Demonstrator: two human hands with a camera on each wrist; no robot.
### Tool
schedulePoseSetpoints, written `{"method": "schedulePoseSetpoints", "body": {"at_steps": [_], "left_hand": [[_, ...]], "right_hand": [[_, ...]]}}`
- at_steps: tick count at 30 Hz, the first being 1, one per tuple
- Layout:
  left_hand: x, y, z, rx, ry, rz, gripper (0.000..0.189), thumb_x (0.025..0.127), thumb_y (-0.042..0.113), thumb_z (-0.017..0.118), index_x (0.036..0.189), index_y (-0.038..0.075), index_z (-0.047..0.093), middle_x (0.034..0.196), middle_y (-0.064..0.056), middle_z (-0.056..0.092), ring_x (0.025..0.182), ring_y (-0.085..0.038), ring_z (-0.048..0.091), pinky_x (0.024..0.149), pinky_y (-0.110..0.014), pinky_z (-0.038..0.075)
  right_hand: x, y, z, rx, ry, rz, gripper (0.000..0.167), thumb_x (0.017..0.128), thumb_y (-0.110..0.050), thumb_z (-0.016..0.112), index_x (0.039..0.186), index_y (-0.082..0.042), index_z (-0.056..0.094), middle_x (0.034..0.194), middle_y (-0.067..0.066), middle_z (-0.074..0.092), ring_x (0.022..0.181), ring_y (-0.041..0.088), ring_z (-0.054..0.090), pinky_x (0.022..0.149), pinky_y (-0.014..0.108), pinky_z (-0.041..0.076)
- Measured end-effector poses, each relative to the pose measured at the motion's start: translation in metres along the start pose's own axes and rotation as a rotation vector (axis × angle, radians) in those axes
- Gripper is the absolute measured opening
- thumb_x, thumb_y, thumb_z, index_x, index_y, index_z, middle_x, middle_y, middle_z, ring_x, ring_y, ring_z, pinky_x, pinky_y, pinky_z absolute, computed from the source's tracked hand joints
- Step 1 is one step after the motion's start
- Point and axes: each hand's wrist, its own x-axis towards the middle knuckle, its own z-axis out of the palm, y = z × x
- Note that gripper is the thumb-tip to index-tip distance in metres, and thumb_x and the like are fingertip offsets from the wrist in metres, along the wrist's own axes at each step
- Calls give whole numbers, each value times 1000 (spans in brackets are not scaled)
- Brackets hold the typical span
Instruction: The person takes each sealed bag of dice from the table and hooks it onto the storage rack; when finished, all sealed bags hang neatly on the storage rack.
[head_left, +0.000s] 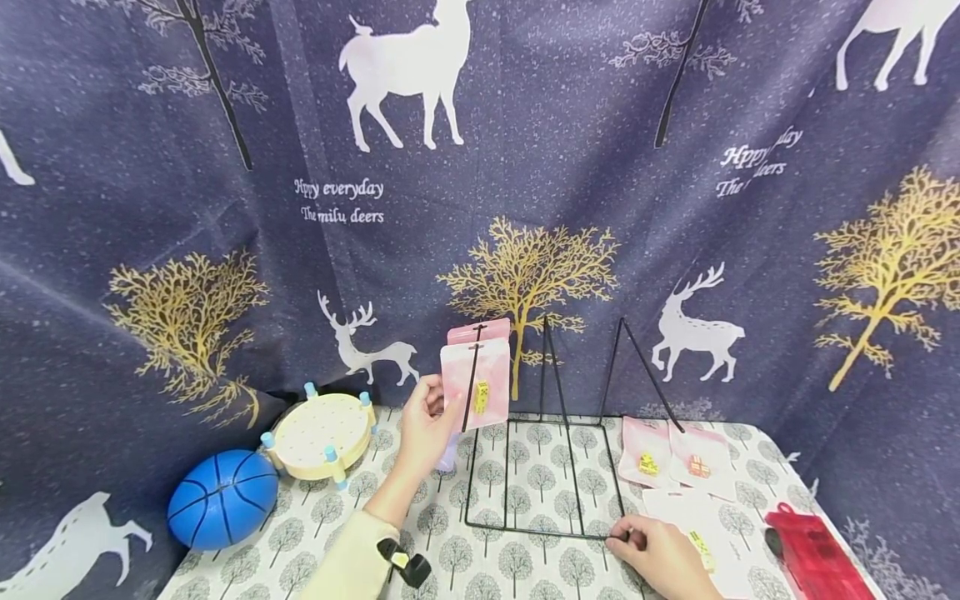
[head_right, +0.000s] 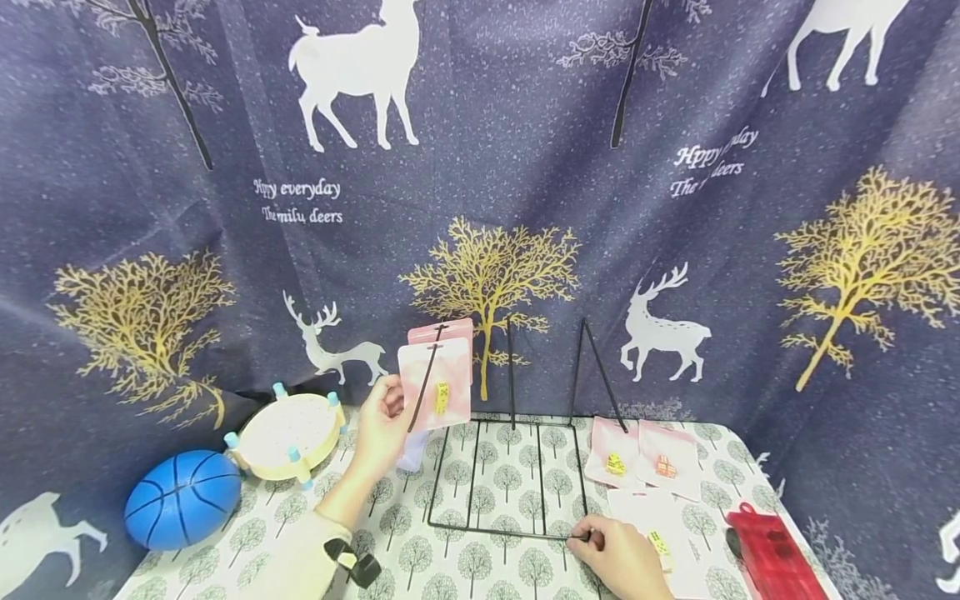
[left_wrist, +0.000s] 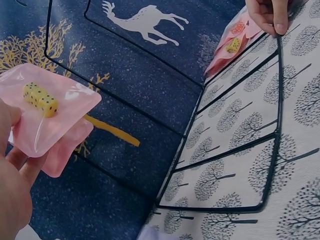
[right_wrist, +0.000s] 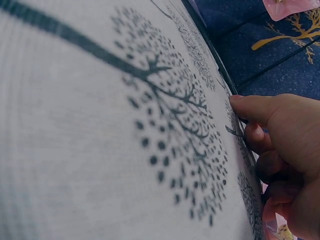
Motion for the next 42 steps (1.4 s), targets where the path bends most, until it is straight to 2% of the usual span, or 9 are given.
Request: {"method": "schedulePoseSetpoints", "body": {"at_steps": [6, 8, 10, 14, 17, 26, 31, 37, 42], "left_hand": [[7, 28, 5, 17, 13, 34, 20, 92, -11, 69, 110, -8, 59, 100, -22, 73, 81, -12, 67, 73, -22, 53], [8, 32, 6, 22, 14, 39, 21, 93, -11, 69, 111, -8, 59, 101, -23, 73, 83, -15, 68, 75, -23, 54], [12, 28, 8, 29, 16, 36, 22, 93, -10, 69, 112, -9, 58, 102, -23, 73, 85, -19, 69, 78, -25, 56], [21, 6, 12, 47, 30, 10, 25, 93, -9, 70, 115, -9, 58, 103, -23, 73, 88, -28, 70, 82, -28, 57], [25, -6, 14, 62, 44, 11, 26, 93, -8, 71, 117, -6, 59, 105, -21, 73, 90, -30, 70, 82, -28, 56], [29, -10, 15, 58, 36, 10, 26, 95, 0, 73, 117, 2, 61, 103, -13, 75, 87, -22, 70, 82, -26, 55], [29, -13, 14, 65, 29, 0, 27, 95, 0, 73, 119, 1, 61, 103, -14, 75, 88, -24, 71, 82, -28, 56], [27, -23, 11, 53, 41, -19, 30, 94, 2, 76, 119, 2, 61, 105, -13, 74, 91, -23, 71, 82, -25, 55], [24, -31, 5, 37, 48, -3, 32, 92, 0, 77, 119, -1, 60, 105, -17, 74, 93, -30, 71, 83, -26, 56]], "right_hand": [[0, -1, -1, 7, -8, 4, 14, 87, -43, 83, 84, -38, 70, 63, -18, 50, 54, 0, 44, 54, 24, 37], [0, -1, -1, 4, -8, 1, 14, 87, -42, 83, 84, -38, 70, 63, -18, 50, 55, 0, 44, 54, 24, 37], [0, -1, -1, 0, -8, -1, 14, 87, -42, 83, 84, -38, 70, 63, -18, 50, 55, 0, 44, 54, 24, 37], [0, -2, -2, 1, -16, 3, 15, 87, -43, 83, 83, -38, 70, 62, -18, 50, 54, 0, 44, 55, 24, 37], [0, -2, -2, 6, -23, 8, 14, 87, -43, 83, 84, -37, 70, 62, -18, 50, 54, 1, 44, 55, 24, 37], [0, -2, -1, 4, -12, 11, 15, 87, -42, 83, 83, -38, 70, 62, -17, 49, 54, 1, 43, 54, 24, 37], [0, -3, -2, 5, -15, 15, 14, 87, -41, 83, 83, -37, 70, 62, -17, 49, 54, 1, 43, 54, 24, 37], [0, -4, -2, 4, -16, 14, 15, 87, -41, 83, 83, -37, 70, 62, -17, 49, 54, 1, 43, 54, 24, 37], [0, -3, -2, -5, -14, 14, 15, 87, -42, 83, 82, -38, 69, 62, -17, 49, 54, 0, 43, 54, 24, 37]]}}
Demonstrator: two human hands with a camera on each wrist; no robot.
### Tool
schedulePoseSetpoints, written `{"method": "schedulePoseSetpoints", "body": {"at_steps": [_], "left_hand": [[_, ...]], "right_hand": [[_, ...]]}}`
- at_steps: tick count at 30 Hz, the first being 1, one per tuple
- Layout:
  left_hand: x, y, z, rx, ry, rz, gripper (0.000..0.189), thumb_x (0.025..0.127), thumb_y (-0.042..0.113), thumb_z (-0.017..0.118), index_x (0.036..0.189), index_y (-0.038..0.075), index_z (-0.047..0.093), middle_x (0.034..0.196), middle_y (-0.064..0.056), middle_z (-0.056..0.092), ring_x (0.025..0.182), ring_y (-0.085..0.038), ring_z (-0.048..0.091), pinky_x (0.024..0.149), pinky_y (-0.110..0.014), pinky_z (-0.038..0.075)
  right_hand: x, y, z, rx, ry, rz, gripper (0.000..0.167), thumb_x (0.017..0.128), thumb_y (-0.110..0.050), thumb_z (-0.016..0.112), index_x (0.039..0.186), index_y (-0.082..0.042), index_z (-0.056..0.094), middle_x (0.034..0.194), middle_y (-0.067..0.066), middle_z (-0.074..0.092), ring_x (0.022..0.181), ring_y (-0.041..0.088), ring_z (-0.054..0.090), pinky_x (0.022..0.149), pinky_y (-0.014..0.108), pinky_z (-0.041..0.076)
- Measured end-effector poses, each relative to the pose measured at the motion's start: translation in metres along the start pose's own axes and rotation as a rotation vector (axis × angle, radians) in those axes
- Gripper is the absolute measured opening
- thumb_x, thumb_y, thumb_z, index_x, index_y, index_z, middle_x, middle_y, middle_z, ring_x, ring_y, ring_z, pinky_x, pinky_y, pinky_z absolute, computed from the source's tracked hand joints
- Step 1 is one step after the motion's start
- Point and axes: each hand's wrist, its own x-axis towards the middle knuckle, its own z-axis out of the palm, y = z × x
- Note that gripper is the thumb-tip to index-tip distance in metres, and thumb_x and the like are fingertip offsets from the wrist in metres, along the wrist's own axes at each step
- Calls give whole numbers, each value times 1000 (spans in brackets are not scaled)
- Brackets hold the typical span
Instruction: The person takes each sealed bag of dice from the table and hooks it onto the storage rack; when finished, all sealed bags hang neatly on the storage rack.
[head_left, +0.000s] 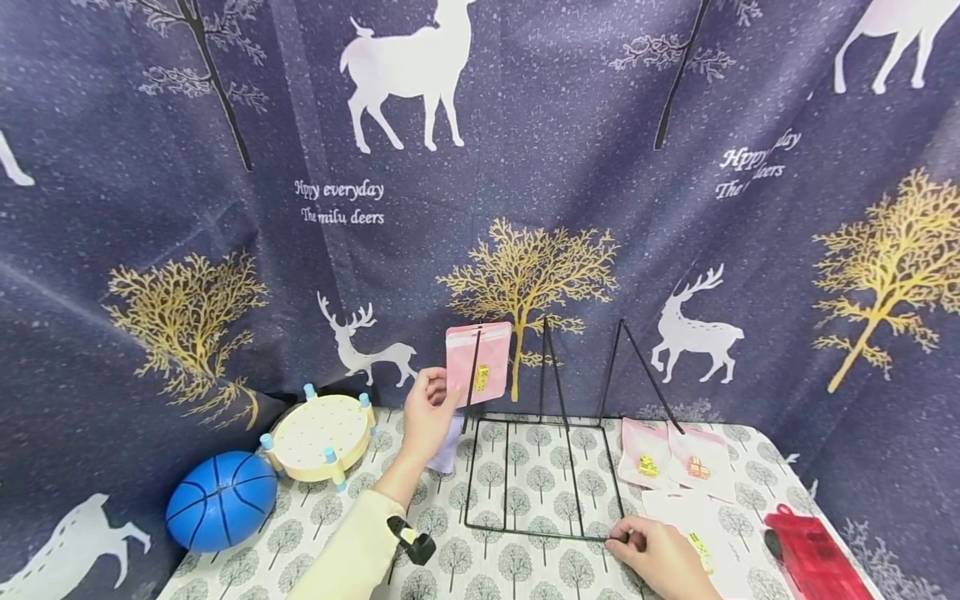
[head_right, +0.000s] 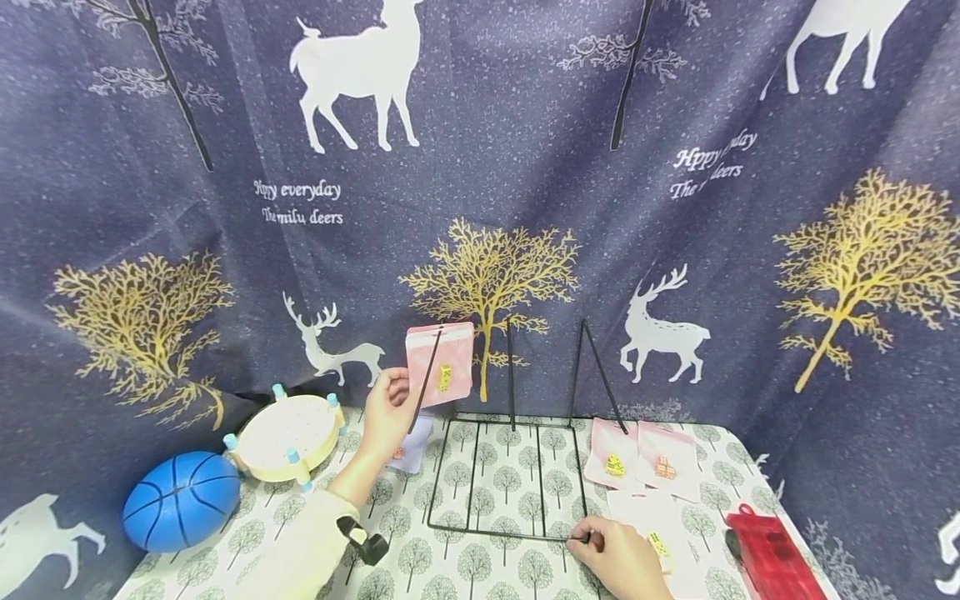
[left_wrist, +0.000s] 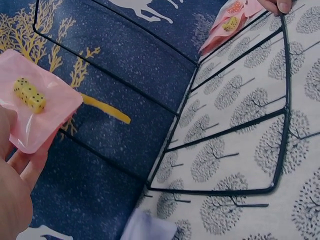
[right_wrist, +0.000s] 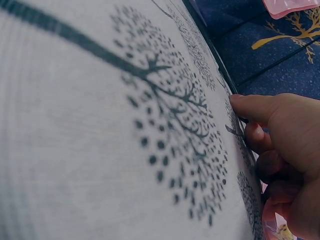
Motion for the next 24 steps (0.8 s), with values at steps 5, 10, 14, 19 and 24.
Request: {"method": "schedulePoseSetpoints", "body": {"at_steps": [5, 10, 14, 19, 24], "left_hand": [[-5, -5, -7, 14, -7, -30, 29, 92, -5, 74, 117, 1, 61, 106, -14, 74, 92, -26, 71, 84, -25, 55], [-10, -11, -12, 16, -9, -31, 27, 93, -3, 75, 116, -1, 62, 104, -14, 73, 89, -27, 72, 81, -28, 57], [-15, -19, -16, 2, 0, -26, 30, 92, 0, 77, 118, -4, 62, 105, -16, 73, 87, -28, 71, 73, -25, 58], [-20, -26, -24, 15, -1, -100, 27, 95, 4, 76, 118, 1, 62, 106, -11, 74, 89, -19, 72, 75, -23, 58], [-26, -30, -34, 83, 23, -142, 24, 96, 6, 74, 116, 4, 62, 105, -7, 75, 94, -20, 71, 81, -24, 57]], "right_hand": [[0, 1, 0, 2, -2, 5, 15, 86, -42, 83, 82, -38, 69, 63, -17, 49, 55, 1, 43, 54, 24, 37], [1, 1, 1, -3, -5, 11, 15, 86, -43, 83, 83, -38, 70, 63, -17, 50, 55, 1, 43, 55, 24, 37], [1, 2, 1, -5, -6, 17, 15, 87, -44, 83, 83, -38, 70, 63, -17, 50, 55, 1, 44, 55, 24, 37], [1, 3, 2, -7, 1, 19, 15, 87, -43, 83, 82, -39, 69, 62, -18, 50, 54, 1, 44, 54, 24, 36], [1, 3, 3, -7, 1, 15, 15, 87, -43, 82, 82, -39, 69, 62, -18, 50, 54, 1, 44, 54, 24, 37]]}}
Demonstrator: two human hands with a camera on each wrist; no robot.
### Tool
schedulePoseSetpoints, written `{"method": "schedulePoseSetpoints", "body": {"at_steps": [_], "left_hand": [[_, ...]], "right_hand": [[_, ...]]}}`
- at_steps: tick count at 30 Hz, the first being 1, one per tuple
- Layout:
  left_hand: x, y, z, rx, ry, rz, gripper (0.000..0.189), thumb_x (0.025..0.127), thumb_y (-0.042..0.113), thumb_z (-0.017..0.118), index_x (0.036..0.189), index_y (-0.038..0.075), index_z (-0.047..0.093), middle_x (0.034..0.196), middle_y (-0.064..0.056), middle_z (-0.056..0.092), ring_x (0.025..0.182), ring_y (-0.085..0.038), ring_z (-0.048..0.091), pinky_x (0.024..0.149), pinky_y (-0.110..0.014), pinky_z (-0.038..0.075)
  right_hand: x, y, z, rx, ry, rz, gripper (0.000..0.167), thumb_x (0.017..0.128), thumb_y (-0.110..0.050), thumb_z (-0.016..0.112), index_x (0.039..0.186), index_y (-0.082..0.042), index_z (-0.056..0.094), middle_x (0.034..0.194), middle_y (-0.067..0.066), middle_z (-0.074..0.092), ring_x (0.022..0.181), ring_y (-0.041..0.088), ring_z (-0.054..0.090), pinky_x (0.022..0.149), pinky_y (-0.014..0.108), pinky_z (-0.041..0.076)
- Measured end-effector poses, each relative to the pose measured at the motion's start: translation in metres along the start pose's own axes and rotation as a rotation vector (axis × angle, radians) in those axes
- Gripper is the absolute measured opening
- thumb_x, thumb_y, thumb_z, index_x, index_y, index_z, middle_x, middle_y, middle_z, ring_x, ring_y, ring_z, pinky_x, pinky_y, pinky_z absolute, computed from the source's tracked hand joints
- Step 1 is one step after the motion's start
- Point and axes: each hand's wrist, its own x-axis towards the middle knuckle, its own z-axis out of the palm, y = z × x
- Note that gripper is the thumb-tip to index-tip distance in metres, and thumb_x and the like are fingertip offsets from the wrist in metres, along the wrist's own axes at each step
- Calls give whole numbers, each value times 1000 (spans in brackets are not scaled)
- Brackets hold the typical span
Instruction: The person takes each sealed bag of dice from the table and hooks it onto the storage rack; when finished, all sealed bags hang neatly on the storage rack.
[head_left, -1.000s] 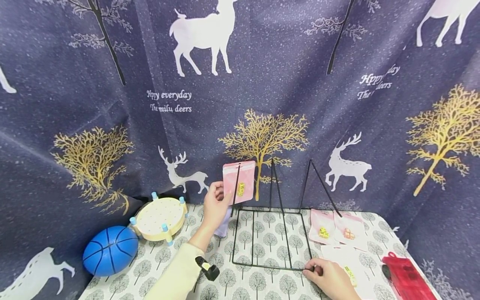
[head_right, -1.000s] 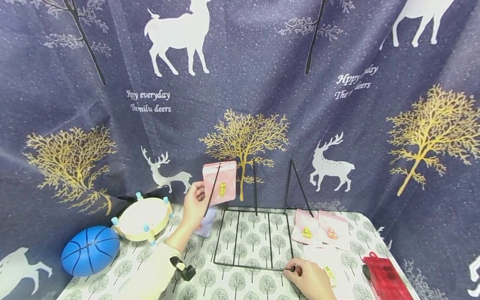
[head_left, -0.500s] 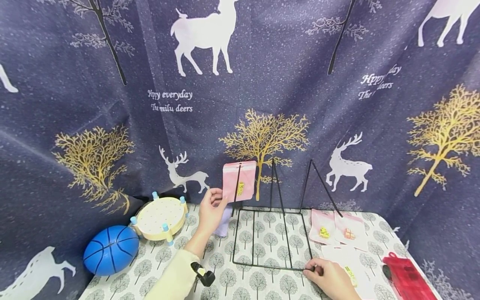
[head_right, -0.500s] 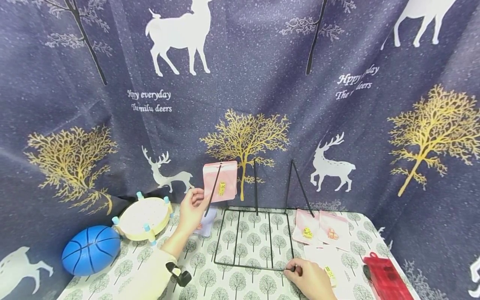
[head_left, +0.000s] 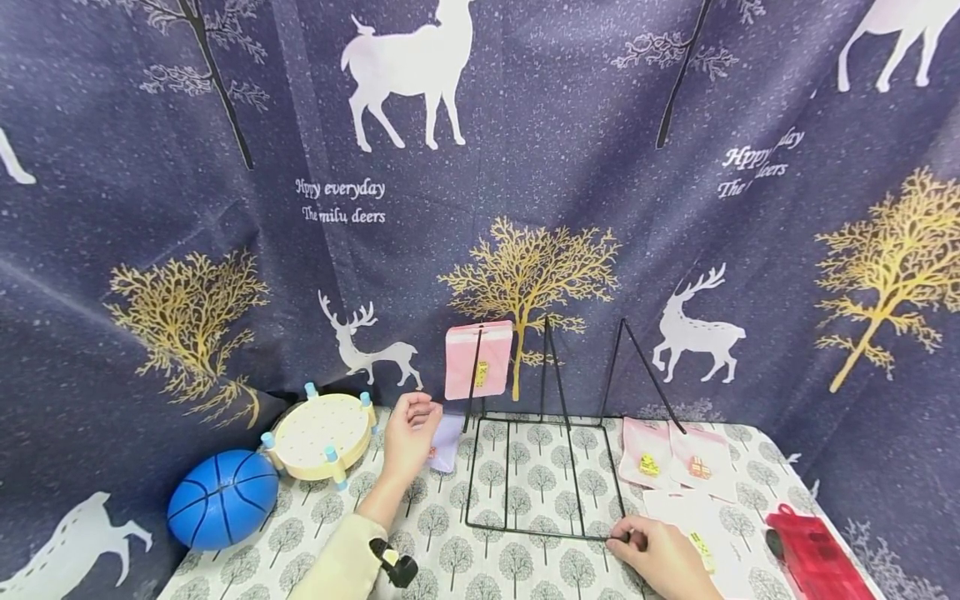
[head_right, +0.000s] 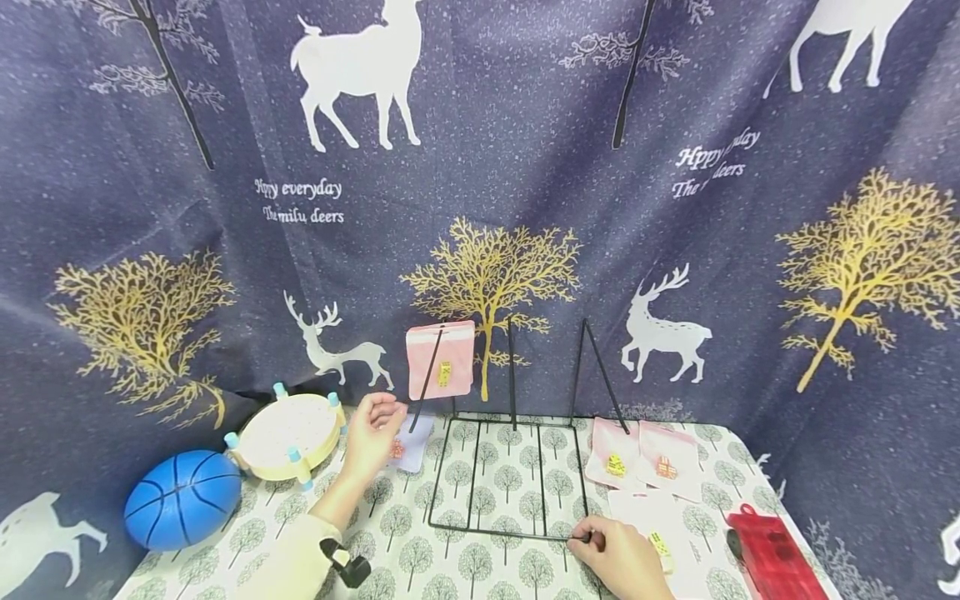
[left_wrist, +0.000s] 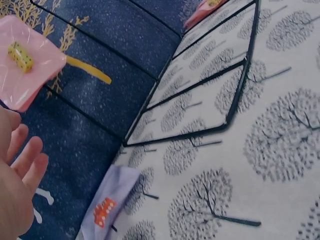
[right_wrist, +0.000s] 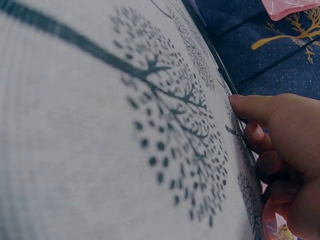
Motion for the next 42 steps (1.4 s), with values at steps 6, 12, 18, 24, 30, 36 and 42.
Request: {"method": "schedulePoseSetpoints", "body": {"at_steps": [6, 12, 18, 24, 30, 36, 42], "left_hand": [[-3, -9, -8, 158, 71, -41, 21, 94, 10, 76, 113, 7, 65, 102, -4, 76, 94, -22, 71, 84, -30, 55], [-7, -20, -13, 242, 79, -81, 30, 91, 9, 77, 117, 0, 65, 112, -17, 72, 106, -36, 67, 96, -50, 50], [-9, -33, -17, 391, 36, -90, 47, 90, 16, 79, 130, -2, 64, 129, -24, 65, 122, -45, 58, 105, -58, 43], [-13, -41, -17, 511, 3, -116, 66, 85, 25, 83, 140, -1, 58, 134, -28, 60, 126, -49, 50, 105, -63, 39], [-16, -47, -15, 599, -23, -175, 80, 81, 32, 86, 147, 1, 52, 136, -33, 55, 127, -53, 48, 103, -66, 39], [-14, -54, -12, 662, -43, -181, 88, 78, 38, 88, 148, 0, 51, 139, -32, 55, 129, -52, 47, 105, -67, 37], [-13, -58, -10, 695, -44, -151, 88, 76, 36, 88, 146, -3, 51, 131, -33, 59, 124, -52, 51, 104, -65, 38]], "right_hand": [[0, -1, -1, 12, -7, -3, 15, 87, -43, 82, 83, -38, 69, 62, -17, 50, 54, 1, 44, 54, 24, 37], [0, -1, -1, 1, -1, -6, 15, 87, -44, 83, 83, -38, 69, 62, -18, 49, 55, 0, 43, 55, 24, 37], [0, -1, -1, 4, 2, -11, 16, 86, -43, 83, 82, -38, 69, 63, -18, 49, 55, 0, 44, 55, 24, 37], [-1, -2, -1, -1, 6, -5, 16, 86, -43, 83, 82, -37, 69, 63, -17, 49, 56, 0, 44, 55, 24, 37], [-1, -3, -1, 4, 6, -6, 16, 86, -42, 83, 83, -37, 69, 62, -17, 50, 55, 0, 44, 55, 24, 37], [-1, -4, -1, 2, 5, 0, 16, 86, -41, 84, 82, -37, 69, 62, -18, 50, 55, 0, 44, 54, 24, 37], [-1, -3, -1, -1, 5, 4, 16, 86, -41, 83, 82, -38, 68, 61, -17, 49, 55, 1, 44, 54, 24, 37]]}}
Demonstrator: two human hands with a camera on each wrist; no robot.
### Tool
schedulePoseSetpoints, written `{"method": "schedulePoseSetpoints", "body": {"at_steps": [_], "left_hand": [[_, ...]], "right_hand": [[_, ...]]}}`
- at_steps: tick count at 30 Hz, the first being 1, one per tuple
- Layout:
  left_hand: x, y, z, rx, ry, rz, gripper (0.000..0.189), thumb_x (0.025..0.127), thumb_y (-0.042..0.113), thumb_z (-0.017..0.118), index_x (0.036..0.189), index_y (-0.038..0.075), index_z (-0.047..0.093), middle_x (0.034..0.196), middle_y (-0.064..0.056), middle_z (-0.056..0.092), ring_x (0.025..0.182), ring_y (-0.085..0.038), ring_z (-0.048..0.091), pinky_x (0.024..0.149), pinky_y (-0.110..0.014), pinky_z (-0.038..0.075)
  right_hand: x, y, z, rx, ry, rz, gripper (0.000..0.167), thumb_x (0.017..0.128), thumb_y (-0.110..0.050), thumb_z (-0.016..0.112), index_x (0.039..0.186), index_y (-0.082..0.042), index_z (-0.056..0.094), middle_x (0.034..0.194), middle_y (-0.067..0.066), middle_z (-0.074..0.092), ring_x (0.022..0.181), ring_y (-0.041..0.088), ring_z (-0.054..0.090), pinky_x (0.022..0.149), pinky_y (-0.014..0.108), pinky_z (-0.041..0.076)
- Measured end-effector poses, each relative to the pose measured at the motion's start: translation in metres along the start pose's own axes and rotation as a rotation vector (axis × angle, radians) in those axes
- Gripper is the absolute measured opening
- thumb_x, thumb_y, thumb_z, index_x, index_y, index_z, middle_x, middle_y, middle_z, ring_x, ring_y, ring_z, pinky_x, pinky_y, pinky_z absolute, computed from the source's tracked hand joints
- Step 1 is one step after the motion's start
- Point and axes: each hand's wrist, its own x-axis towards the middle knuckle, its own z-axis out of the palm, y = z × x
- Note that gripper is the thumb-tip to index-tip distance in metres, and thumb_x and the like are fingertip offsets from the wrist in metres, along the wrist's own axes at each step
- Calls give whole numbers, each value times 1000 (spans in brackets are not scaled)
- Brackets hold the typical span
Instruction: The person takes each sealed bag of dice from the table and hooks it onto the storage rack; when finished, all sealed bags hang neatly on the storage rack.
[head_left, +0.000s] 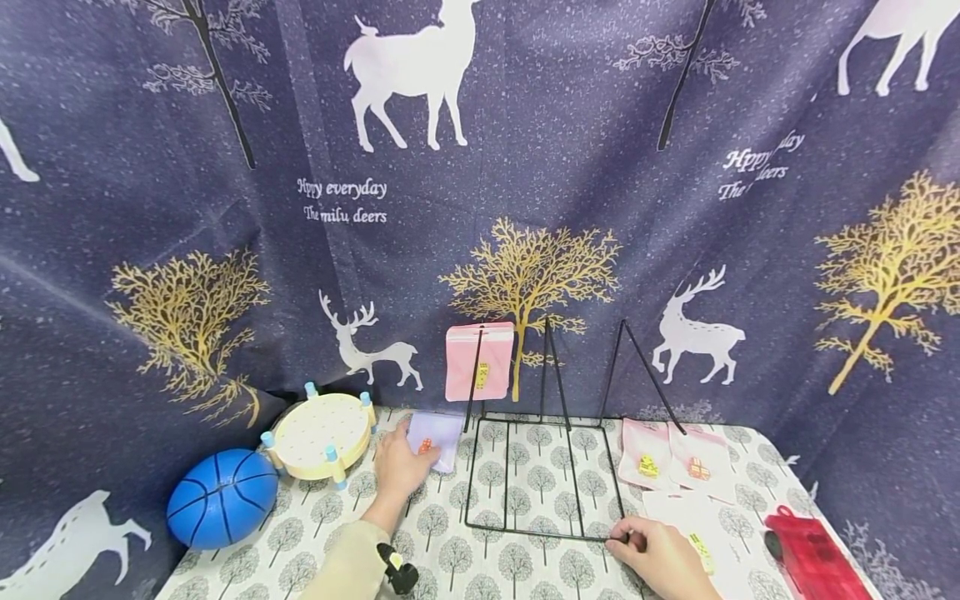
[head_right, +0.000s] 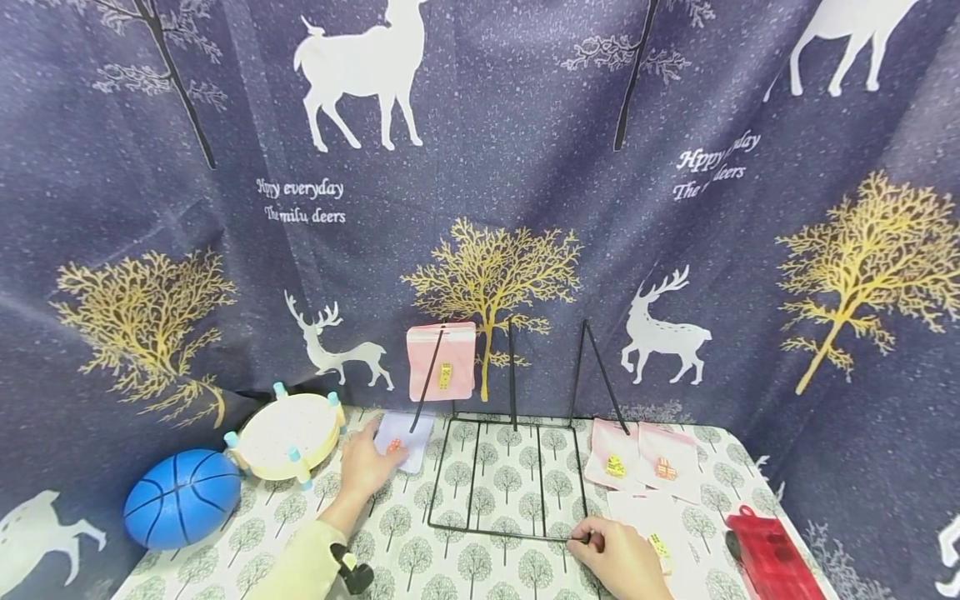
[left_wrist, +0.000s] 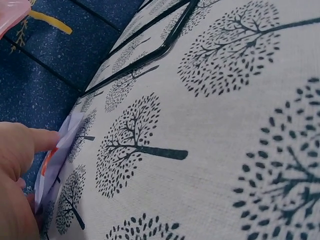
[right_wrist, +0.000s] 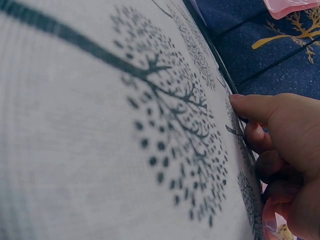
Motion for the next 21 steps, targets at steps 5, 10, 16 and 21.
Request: {"method": "schedulePoseSetpoints", "body": {"at_steps": [5, 10, 16, 21], "left_hand": [[0, -1, 0, -8, -6, 15, 89, 74, 33, 89, 145, -5, 51, 125, -34, 60, 119, -52, 54, 102, -63, 41], [0, 1, -6, -36, -50, 3, 92, 71, 28, 89, 147, -6, 48, 131, -37, 58, 123, -54, 54, 104, -63, 42], [-2, 3, -16, -66, -75, 12, 96, 65, 21, 90, 145, -10, 49, 131, -36, 59, 120, -54, 56, 101, -65, 44], [-4, 3, -22, -61, -99, 21, 92, 61, 19, 90, 140, -11, 53, 121, -32, 65, 112, -49, 62, 96, -62, 49]], "right_hand": [[0, 1, 0, -4, 3, -6, 16, 86, -41, 83, 82, -39, 68, 61, -18, 49, 55, 0, 44, 55, 24, 37], [0, 0, -1, 8, -5, -2, 15, 86, -41, 83, 83, -37, 69, 62, -17, 50, 55, 1, 44, 55, 24, 37], [0, 0, 0, 7, 0, -9, 16, 86, -41, 84, 83, -37, 69, 62, -17, 50, 56, 0, 45, 55, 24, 37], [0, 1, 1, -5, 13, -9, 16, 86, -40, 84, 81, -38, 68, 61, -18, 50, 55, 0, 45, 55, 24, 37]]}}
